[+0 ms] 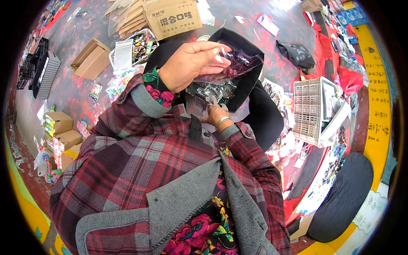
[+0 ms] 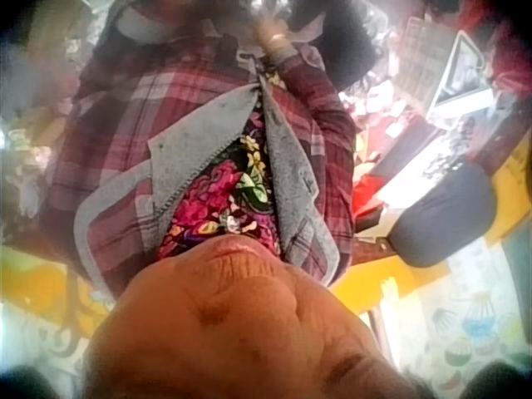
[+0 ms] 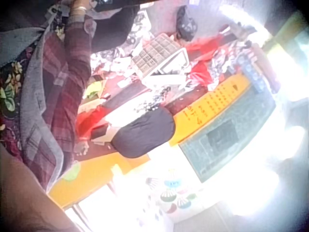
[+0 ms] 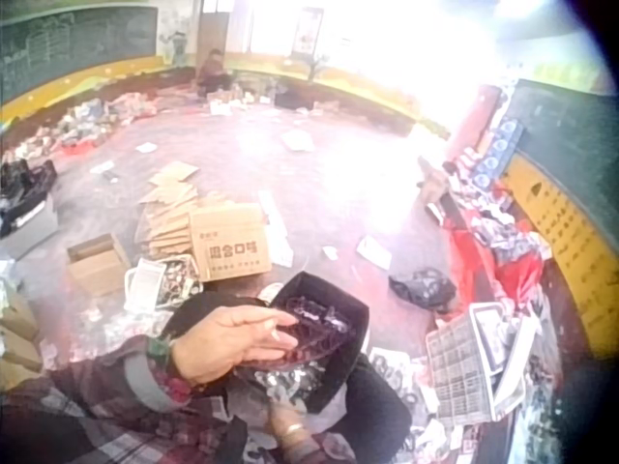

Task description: The person sits on the floor and repeatedly picks up red beaded bracelets from a black container. They place each bracelet into a small clear plastic bag, seal it, and set it aside. The process is repeated for multiple bracelets.

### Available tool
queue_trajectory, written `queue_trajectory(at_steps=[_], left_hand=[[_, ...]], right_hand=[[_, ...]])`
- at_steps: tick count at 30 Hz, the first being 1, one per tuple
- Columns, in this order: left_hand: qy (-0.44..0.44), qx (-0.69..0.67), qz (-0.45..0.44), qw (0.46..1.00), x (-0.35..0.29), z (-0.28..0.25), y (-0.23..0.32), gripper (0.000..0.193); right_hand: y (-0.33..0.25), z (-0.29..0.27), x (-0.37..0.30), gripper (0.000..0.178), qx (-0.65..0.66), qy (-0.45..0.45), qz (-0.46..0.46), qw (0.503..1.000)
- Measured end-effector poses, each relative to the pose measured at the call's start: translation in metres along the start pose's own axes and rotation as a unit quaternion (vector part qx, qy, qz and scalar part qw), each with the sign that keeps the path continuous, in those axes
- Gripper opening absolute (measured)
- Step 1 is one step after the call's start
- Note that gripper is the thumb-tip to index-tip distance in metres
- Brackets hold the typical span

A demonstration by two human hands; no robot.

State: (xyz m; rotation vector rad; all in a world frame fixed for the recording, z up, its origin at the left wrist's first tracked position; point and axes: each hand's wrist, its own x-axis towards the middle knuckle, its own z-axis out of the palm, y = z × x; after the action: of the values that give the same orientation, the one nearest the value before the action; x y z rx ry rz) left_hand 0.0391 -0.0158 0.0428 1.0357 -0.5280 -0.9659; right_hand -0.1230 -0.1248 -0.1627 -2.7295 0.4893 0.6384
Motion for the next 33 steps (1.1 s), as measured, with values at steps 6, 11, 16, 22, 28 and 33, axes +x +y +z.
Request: queue_trajectory(at_steps=[6, 11, 16, 22, 28, 33], left_hand=[[-0.004, 0.001, 0.002, 1.000, 0.001, 0.003, 0.000, 0.029], [0.013, -0.007, -0.016, 1.000, -0.001, 0.002, 0.003, 0.030], [0.012, -0.047, -0.027, 0.998, 0.000, 0.003, 0.011, 0.030], [-0.009, -0.090, -0.030, 0.995, -0.001, 0.000, 0.012, 0.032], [-0.052, -0.118, -0.067, 0.989, -0.004, 0.008, 0.011, 0.034], [-0.073, -0.116, -0.074, 0.988, -0.007, 0.015, 0.010, 0.035]], right_hand=[[0.027, 0.027, 0.030, 0.041, 0.043, -0.222, -0.004, 0.974], [0.006, -0.018, 0.004, 0.027, 0.046, -0.185, -0.019, 0.981], [0.025, -0.066, -0.026, 0.024, 0.216, -0.068, -0.081, 0.971], [0.044, -0.147, -0.063, 0.007, 0.568, 0.080, -0.066, 0.816], [0.025, -0.202, -0.092, 0.028, 0.679, 0.225, -0.119, 0.689], [0.011, -0.210, -0.099, 0.028, 0.703, 0.211, -0.133, 0.666]])
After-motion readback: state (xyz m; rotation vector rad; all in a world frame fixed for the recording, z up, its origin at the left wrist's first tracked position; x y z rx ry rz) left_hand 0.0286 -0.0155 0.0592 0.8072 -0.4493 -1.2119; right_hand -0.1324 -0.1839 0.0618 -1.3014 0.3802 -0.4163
